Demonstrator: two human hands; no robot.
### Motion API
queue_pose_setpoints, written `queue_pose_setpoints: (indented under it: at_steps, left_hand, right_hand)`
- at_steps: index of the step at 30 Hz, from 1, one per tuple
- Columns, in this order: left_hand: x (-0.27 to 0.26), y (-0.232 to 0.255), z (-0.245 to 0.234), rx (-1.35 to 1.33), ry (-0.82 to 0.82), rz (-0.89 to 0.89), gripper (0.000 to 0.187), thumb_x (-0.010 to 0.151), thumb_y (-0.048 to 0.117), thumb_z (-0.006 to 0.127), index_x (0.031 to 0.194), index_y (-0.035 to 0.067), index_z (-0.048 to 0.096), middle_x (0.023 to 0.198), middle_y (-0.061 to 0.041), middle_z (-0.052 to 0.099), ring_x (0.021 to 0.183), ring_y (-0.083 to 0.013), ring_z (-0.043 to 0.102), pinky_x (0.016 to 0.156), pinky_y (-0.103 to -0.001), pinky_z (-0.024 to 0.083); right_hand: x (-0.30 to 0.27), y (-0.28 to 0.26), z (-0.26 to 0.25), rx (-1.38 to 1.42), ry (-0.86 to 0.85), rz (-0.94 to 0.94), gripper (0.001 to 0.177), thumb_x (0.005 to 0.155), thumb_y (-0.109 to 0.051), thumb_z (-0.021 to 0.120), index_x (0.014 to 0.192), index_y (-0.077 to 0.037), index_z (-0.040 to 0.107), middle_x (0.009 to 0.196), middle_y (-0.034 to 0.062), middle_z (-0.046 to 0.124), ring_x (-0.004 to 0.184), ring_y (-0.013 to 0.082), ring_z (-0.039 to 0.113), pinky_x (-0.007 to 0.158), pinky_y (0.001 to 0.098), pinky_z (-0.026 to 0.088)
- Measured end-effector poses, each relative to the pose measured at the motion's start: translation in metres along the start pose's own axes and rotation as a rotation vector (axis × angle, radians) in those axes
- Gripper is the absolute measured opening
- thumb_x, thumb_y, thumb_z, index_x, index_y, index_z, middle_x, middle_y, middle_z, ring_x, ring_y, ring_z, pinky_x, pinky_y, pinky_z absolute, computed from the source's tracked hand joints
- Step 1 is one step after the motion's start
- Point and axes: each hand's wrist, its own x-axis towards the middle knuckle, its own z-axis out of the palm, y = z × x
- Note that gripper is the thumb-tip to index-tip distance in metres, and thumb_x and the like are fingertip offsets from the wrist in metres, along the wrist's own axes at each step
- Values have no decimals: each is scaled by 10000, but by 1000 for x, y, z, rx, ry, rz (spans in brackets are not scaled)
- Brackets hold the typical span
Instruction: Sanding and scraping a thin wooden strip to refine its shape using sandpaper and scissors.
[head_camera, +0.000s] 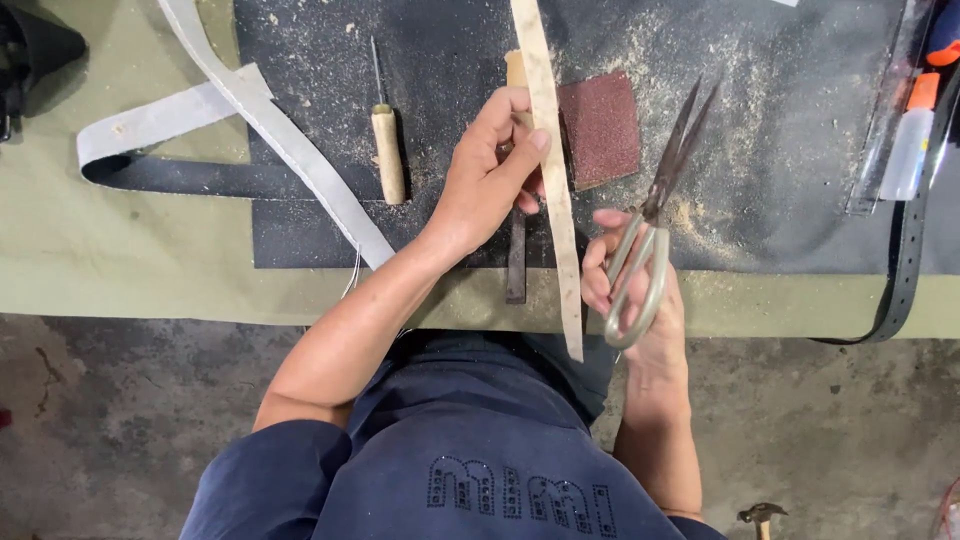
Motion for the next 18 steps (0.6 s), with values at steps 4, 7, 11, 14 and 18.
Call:
queue_pose_setpoints:
  at_steps: [4, 7, 11, 14, 18]
  left_hand:
    - [2, -9, -1, 7, -55, -30, 489, 976, -53, 634, 1377, 167, 462, 860, -6, 499, 700, -126, 579, 635, -248, 603]
    - [-1, -27, -5, -101, -96, 56, 404, 915, -37, 671, 1293, 60, 565, 958, -70, 625, 827, -137, 678, 707, -311, 651]
    - [2, -41, -1, -133, -77, 33, 231, 902, -2, 705, 1121, 63, 670, 903, -43, 647, 805, -101, 683, 705, -286, 627]
    - [-5, -39, 1, -114, -117, 106, 140, 975, 59, 648, 1112, 64, 622, 866, -61, 590, 740, -142, 681, 622, -309, 645]
    - [-22, -32, 10, -245, -150, 31, 167, 1023, 90, 596, 1178, 30, 583, 869, -105, 606, 744, -142, 679, 611, -307, 666]
  right_hand:
    - [-3, 5, -11, 7, 78, 83, 551, 1102, -518, 361, 1222, -39, 605, 619, -9, 418, 466, 63, 306, 371, 204, 244]
    - [-12, 19, -32, -114, 90, 20, 595, 1003, -494, 493, 1319, 10, 484, 808, 71, 590, 519, 26, 445, 381, 146, 370]
    - [-19, 25, -34, -135, 75, 25, 609, 1043, -460, 446, 1308, 85, 502, 866, 126, 618, 547, 76, 498, 353, 192, 413]
    - [-35, 41, -47, -119, 94, 82, 634, 1035, -497, 468, 1281, 87, 497, 1006, 151, 599, 717, 76, 530, 419, 157, 404]
    - [-47, 53, -55, -200, 134, 38, 617, 969, -515, 569, 1176, 66, 566, 962, 219, 567, 698, 172, 551, 392, 226, 430]
